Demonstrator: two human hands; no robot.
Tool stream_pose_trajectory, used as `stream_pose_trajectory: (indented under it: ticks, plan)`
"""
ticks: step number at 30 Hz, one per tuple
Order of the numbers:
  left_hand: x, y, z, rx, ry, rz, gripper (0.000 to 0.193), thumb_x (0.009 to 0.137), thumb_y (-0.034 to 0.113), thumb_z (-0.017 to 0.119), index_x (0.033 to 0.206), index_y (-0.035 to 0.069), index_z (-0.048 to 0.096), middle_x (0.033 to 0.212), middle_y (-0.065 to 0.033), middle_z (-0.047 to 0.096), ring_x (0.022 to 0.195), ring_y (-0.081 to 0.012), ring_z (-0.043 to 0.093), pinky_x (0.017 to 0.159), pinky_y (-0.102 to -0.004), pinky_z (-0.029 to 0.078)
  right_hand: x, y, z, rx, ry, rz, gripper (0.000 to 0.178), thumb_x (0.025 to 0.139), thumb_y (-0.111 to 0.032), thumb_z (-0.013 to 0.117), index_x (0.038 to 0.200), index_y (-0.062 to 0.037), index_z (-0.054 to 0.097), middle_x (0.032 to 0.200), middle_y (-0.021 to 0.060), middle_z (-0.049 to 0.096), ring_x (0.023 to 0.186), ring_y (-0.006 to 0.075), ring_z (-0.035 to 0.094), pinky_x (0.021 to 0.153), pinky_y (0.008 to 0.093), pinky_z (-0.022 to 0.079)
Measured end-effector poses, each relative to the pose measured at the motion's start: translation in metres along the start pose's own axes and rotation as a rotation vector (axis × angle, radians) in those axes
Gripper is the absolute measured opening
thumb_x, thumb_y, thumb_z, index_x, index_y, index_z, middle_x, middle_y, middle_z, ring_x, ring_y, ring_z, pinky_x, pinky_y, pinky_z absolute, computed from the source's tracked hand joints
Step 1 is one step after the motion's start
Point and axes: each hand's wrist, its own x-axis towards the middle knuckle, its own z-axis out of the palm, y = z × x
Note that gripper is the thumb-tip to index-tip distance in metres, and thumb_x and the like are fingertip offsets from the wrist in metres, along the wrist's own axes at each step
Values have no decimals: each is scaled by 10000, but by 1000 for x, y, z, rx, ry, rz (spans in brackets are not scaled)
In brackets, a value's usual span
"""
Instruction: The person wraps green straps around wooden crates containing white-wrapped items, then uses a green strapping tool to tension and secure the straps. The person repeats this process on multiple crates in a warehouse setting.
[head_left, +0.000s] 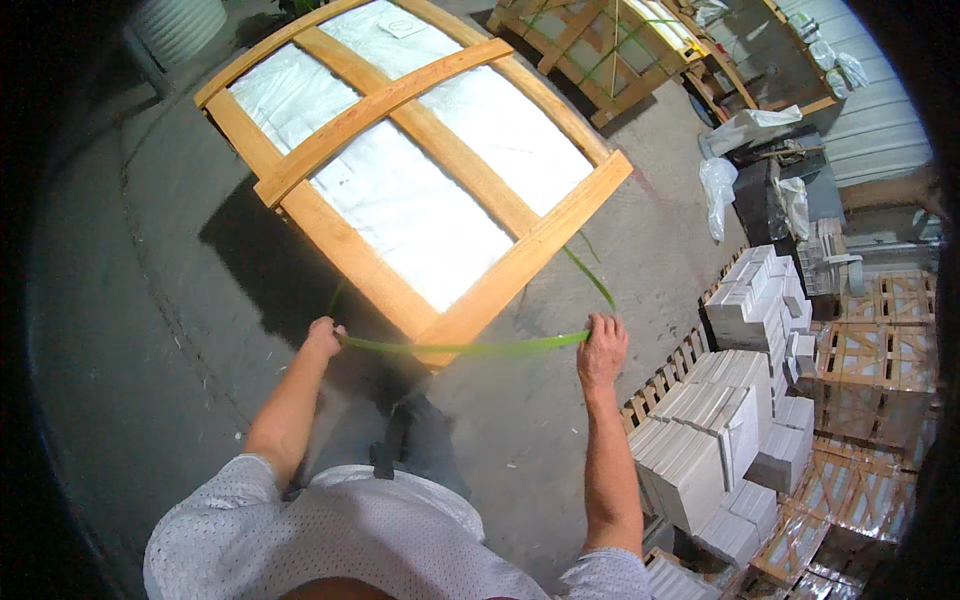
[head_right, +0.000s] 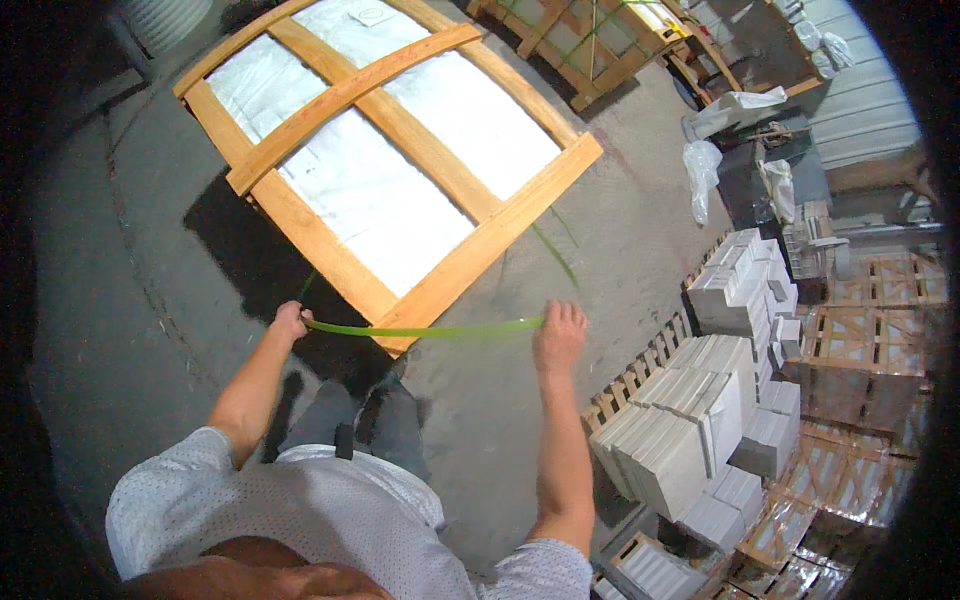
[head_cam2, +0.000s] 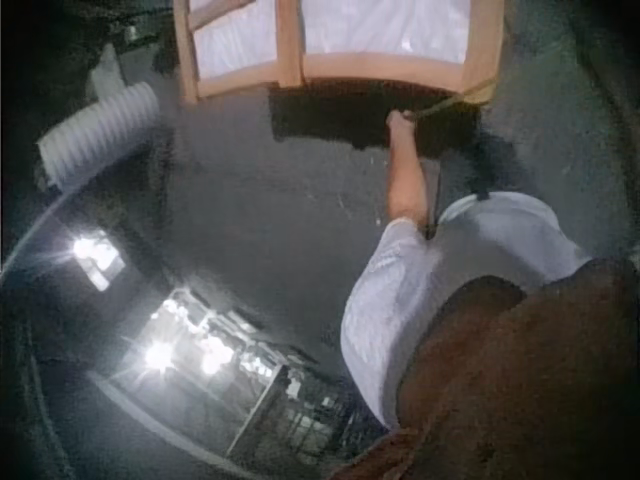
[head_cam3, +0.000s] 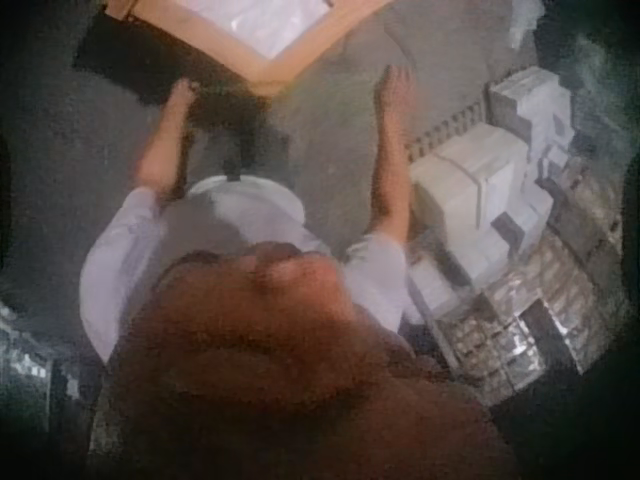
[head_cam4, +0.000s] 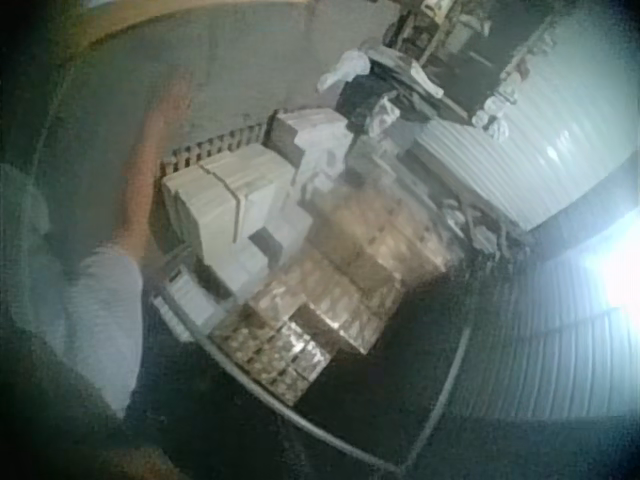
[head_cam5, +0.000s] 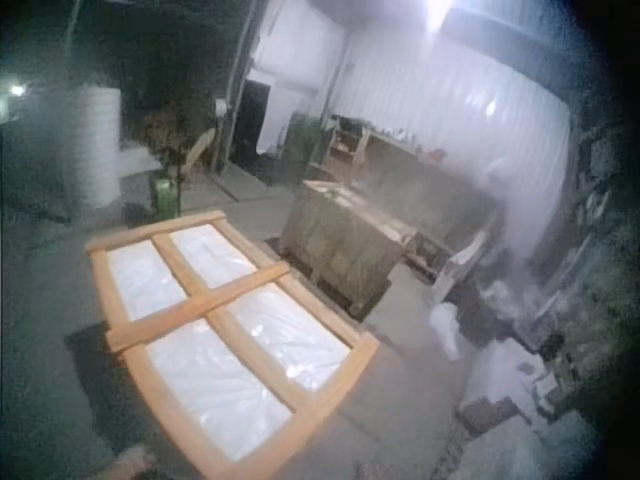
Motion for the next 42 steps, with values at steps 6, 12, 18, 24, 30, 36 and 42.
stream_pose_trajectory:
  ticks: [6,12,18,24,30,36,42]
  plan:
    - [-26,16,17,-72,-55,31,130,945,148,428,995,32,458,866,-154,521,682,-270,528,484,-380,443,63,-10,6,66,180,125,166,912,-122,532,1010,0,588,1019,163,611,979,357,553,838,441,456]
    - [-65,21,40,199,-207,185,260,959,288,432,997,33,462,754,-170,572,575,-294,536,472,-408,436,92,38,32,184,161,125,122,868,-84,536,928,4,595,925,183,605,883,364,565,746,451,461]
    - [-131,-15,73,505,-21,298,275,953,348,428,912,77,452,657,-105,562,458,-209,479,380,-351,360,123,60,65,327,150,-133,134,802,-137,578,719,-40,618,699,145,605,638,341,563,578,476,418]
    - [-252,-116,145,858,47,799,233,909,192,456,799,24,574,548,-40,505,387,-134,441,351,-296,327,155,78,65,413,-79,-14,171,798,-175,617,684,-48,616,655,133,617,690,312,580,669,449,397]
    - [-317,-242,292,760,-573,480,346,968,306,499,1112,2,577,935,-118,652,721,-191,632,595,-290,520,190,115,67,511,-111,-97,59,716,-102,638,697,-49,622,676,127,618,711,297,573,721,423,399]
    - [-296,-297,442,318,-787,429,406,999,316,456,1279,23,484,1231,-149,563,1066,-257,579,848,-349,500,236,162,94,578,-180,-232,146,671,-117,677,789,-68,605,763,114,613,794,312,573,746,424,407]
    - [-294,-286,537,203,-811,318,398,1010,316,415,1236,-3,492,1191,-204,593,1005,-304,631,870,-380,515,289,230,134,760,-199,-171,415,699,-92,687,1083,9,565,1039,173,574,1045,329,510,927,448,374]
